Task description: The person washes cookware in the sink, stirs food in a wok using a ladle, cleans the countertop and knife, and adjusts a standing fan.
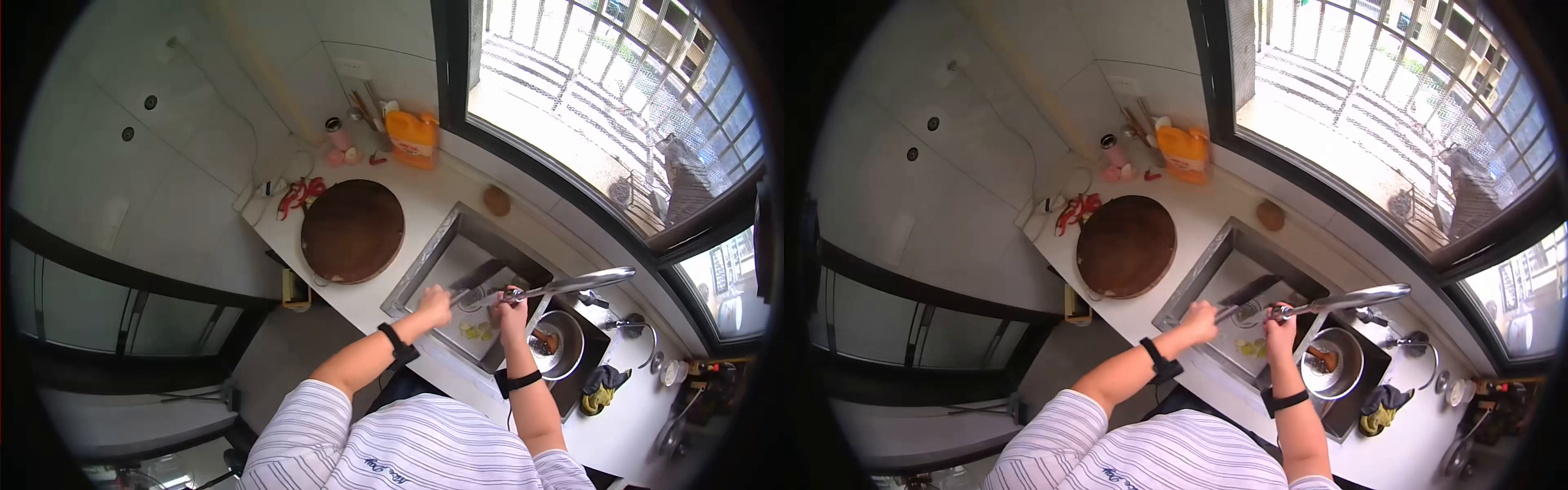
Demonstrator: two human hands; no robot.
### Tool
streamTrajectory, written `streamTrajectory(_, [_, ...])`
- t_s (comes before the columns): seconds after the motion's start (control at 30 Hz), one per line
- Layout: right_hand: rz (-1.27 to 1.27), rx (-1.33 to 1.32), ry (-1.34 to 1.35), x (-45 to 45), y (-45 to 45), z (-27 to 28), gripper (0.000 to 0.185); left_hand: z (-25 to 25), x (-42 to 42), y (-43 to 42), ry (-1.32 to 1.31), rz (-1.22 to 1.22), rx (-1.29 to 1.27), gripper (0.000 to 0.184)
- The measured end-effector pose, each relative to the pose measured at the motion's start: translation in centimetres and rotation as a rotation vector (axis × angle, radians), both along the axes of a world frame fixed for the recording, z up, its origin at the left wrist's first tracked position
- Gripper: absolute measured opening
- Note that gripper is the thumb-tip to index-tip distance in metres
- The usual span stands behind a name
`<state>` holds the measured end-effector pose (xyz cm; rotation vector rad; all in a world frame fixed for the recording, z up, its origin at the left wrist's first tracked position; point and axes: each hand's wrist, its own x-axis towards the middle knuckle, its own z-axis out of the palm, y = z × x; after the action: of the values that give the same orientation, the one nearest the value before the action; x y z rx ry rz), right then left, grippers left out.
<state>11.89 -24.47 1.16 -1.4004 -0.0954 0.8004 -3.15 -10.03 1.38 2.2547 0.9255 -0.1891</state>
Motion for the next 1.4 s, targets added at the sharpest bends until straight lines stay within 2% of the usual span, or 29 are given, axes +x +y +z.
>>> streamTrajectory(0.03, [-0.002,-0.036,0.007,0.5,0.6,-0.2,0.047,0.4,-1.5,0.7,-0.093,-0.062,0.270,0.018])
streamTrajectory(0.1, [0.011,-0.021,0.019,1.5,1.7,-0.5,0.046,1.4,-4.2,4.0,-0.027,0.035,0.098,0.029])
streamTrajectory(0.17, [0.024,0.045,0.021,2.5,2.5,-0.9,0.047,1.4,-7.2,6.6,-0.105,0.126,0.272,0.029])
streamTrajectory(0.23, [0.014,0.033,0.039,2.2,3.0,0.3,0.049,1.7,-9.3,9.6,-0.020,0.208,0.393,0.029])
streamTrajectory(0.3, [-0.051,-0.130,-0.034,1.7,3.5,0.3,0.050,1.4,-11.1,12.0,-0.024,0.338,0.488,0.031])
streamTrajectory(0.37, [-0.044,-0.179,-0.059,0.9,3.0,-4.7,0.049,0.7,-12.4,14.1,0.043,0.452,0.579,0.030])
streamTrajectory(0.43, [0.095,-0.505,-0.650,-0.8,2.1,-8.7,0.050,-0.7,-13.7,15.8,0.076,0.528,0.629,0.031])
streamTrajectory(0.53, [0.517,-0.421,-0.850,-8.4,3.2,-2.4,0.049,-3.9,-15.5,18.1,0.121,0.611,0.641,0.032])
streamTrajectory(0.6, [0.883,-0.275,-1.037,-11.6,4.4,-3.5,0.050,-5.4,-16.6,18.8,0.148,0.662,0.672,0.036])
streamTrajectory(0.67, [0.956,-0.114,-1.311,-13.8,5.6,-3.4,0.047,-4.7,-16.8,18.7,0.179,0.693,0.646,0.040])
streamTrajectory(0.7, [0.945,-0.148,-1.306,-13.8,6.2,-4.1,0.047,-4.2,-16.4,18.1,0.209,0.722,0.622,0.045])
streamTrajectory(0.77, [0.827,-0.269,-1.176,-12.3,6.8,-7.1,0.045,-3.7,-16.1,15.9,-0.008,0.752,0.783,0.055])
streamTrajectory(0.83, [0.519,-0.542,-1.000,-8.9,5.9,-11.1,0.035,-4.4,-16.4,12.0,-0.178,0.768,0.773,0.062])
streamTrajectory(0.9, [0.293,-0.828,-1.093,-4.7,4.2,-15.3,0.033,-7.4,-17.4,6.9,-0.078,0.828,0.624,0.071])
streamTrajectory(0.93, [0.296,-0.910,-1.060,-2.1,3.6,-15.4,0.031,-9.9,-17.4,4.9,0.101,0.825,0.575,0.076])
streamTrajectory(0.97, [0.369,-1.094,-0.909,-0.3,2.8,-16.3,0.033,-11.8,-16.8,3.7,0.273,0.819,0.518,0.081])
streamTrajectory(1.03, [0.425,-1.409,-0.852,2.0,1.8,-17.9,0.054,-11.2,-14.0,3.7,0.363,0.851,0.511,0.084])
streamTrajectory(1.1, [0.415,-1.406,-0.831,3.1,1.5,-17.0,0.069,-10.3,-11.6,3.9,0.460,0.891,0.490,0.087])
streamTrajectory(1.13, [0.442,-1.397,-0.832,3.4,1.5,-17.9,0.069,-9.8,-10.9,4.0,0.479,0.883,0.466,0.086])
streamTrajectory(1.23, [0.428,-1.373,-0.620,3.5,1.0,-21.3,0.085,-10.8,-9.7,4.1,0.503,0.871,0.481,0.086])
streamTrajectory(1.27, [0.435,-1.379,-0.459,3.3,0.9,-22.1,0.084,-11.0,-8.5,3.9,0.480,0.811,0.474,0.085])
streamTrajectory(1.33, [0.414,-1.345,-0.481,2.8,1.1,-22.8,0.081,-11.1,-5.3,3.9,0.452,0.743,0.465,0.084])
streamTrajectory(1.4, [0.383,-1.323,-0.518,2.8,0.6,-23.9,0.078,-10.2,-1.4,3.6,0.441,0.850,0.449,0.086])
